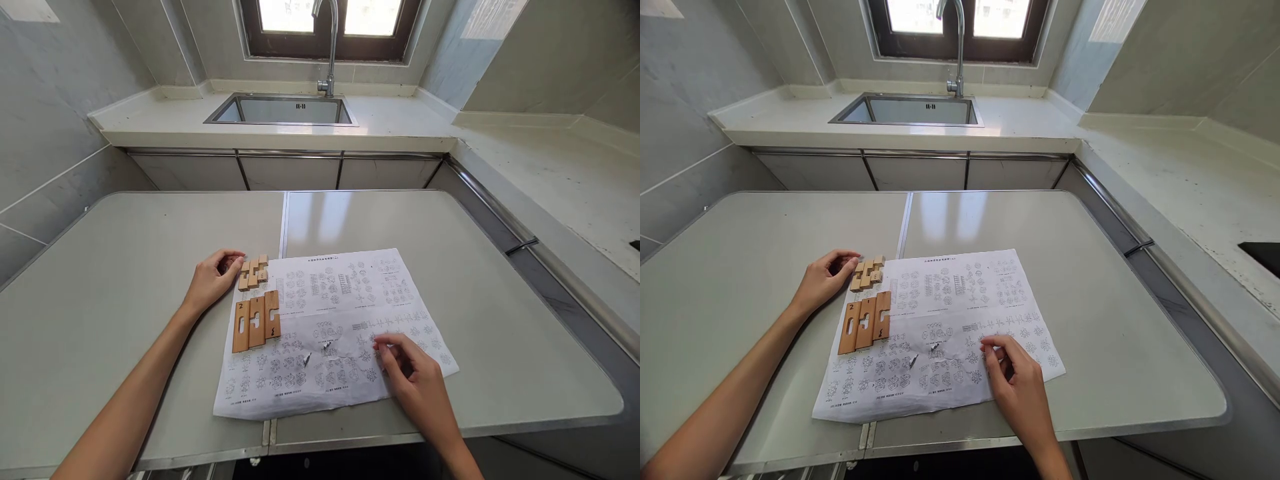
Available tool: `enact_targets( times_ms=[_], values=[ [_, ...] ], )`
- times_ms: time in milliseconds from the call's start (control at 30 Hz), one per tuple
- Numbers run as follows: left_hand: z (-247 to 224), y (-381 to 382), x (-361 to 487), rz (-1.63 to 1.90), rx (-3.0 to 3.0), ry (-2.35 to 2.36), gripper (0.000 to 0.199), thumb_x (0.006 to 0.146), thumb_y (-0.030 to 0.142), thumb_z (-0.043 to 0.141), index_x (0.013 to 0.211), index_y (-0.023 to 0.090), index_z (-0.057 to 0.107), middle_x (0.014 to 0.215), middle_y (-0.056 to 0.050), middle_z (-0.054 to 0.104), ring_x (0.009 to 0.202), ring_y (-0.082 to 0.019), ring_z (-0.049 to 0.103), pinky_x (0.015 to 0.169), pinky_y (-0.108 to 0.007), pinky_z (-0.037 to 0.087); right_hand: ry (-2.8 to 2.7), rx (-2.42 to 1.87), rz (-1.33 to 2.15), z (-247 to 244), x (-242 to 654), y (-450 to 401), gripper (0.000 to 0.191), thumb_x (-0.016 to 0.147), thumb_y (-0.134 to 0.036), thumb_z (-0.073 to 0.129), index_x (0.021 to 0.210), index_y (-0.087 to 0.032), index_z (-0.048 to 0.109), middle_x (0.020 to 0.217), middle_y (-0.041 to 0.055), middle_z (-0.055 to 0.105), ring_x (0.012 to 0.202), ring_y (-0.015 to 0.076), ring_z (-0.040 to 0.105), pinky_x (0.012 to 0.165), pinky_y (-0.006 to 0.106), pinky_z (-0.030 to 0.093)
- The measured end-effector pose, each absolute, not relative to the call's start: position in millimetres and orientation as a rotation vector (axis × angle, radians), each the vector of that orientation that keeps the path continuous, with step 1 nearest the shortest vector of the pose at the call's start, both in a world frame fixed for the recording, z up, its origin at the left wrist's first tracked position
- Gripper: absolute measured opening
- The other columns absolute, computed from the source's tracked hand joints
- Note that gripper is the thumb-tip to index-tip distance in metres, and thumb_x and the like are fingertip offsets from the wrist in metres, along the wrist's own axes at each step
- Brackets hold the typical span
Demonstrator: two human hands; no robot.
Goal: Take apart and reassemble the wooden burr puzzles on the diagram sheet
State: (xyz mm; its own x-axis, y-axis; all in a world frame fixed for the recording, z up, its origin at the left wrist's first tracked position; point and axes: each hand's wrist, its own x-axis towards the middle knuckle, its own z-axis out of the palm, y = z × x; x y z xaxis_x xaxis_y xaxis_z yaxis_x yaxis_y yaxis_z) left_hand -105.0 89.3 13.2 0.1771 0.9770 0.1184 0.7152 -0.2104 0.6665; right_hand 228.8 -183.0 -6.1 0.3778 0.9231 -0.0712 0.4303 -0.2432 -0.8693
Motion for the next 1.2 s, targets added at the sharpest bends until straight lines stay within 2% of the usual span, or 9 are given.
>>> enact_targets(
  times_ms=[300, 533, 1200],
  values=[
    [13.5, 88.2, -103.8, 0.736, 2.022, 1.600, 0.045, 0.092, 0.058, 0.059, 0.110, 0.022, 0.077, 0.097, -0.005, 0.077, 0.086, -0.022, 0.065, 0.078, -0.033, 0.049, -1.164, -1.836, 0.777, -6.6, 229.0, -182.8, 0.037, 0.102, -0.054, 0.058, 0.113, -0.024, 0.076, 0.088, 0.0045, 0.075, 0.063, 0.0169, 0.060, 0.058, 0.028, 0.052],
    [15.2, 86.9, -104.2, 0.737, 1.998, 1.582, 0.044, 0.092, 0.058, 0.060, 0.110, 0.022, 0.076, 0.104, -0.006, 0.078, 0.095, -0.025, 0.068, 0.081, -0.034, 0.050, -1.178, -1.842, 0.774, -6.3, 229.3, -183.8, 0.038, 0.102, -0.055, 0.057, 0.113, -0.024, 0.076, 0.088, 0.0046, 0.075, 0.063, 0.0172, 0.061, 0.057, 0.028, 0.052],
    [16.5, 85.5, -102.0, 0.729, 2.035, 1.598, 0.045, 0.092, 0.060, 0.057, 0.108, 0.022, 0.077, 0.099, -0.006, 0.078, 0.084, -0.023, 0.064, 0.078, -0.033, 0.050, -1.178, -1.835, 0.774, -3.1, 228.5, -183.3, 0.041, 0.102, -0.057, 0.056, 0.112, -0.024, 0.077, 0.087, 0.0057, 0.076, 0.063, 0.0181, 0.062, 0.058, 0.029, 0.053]
  ],
)
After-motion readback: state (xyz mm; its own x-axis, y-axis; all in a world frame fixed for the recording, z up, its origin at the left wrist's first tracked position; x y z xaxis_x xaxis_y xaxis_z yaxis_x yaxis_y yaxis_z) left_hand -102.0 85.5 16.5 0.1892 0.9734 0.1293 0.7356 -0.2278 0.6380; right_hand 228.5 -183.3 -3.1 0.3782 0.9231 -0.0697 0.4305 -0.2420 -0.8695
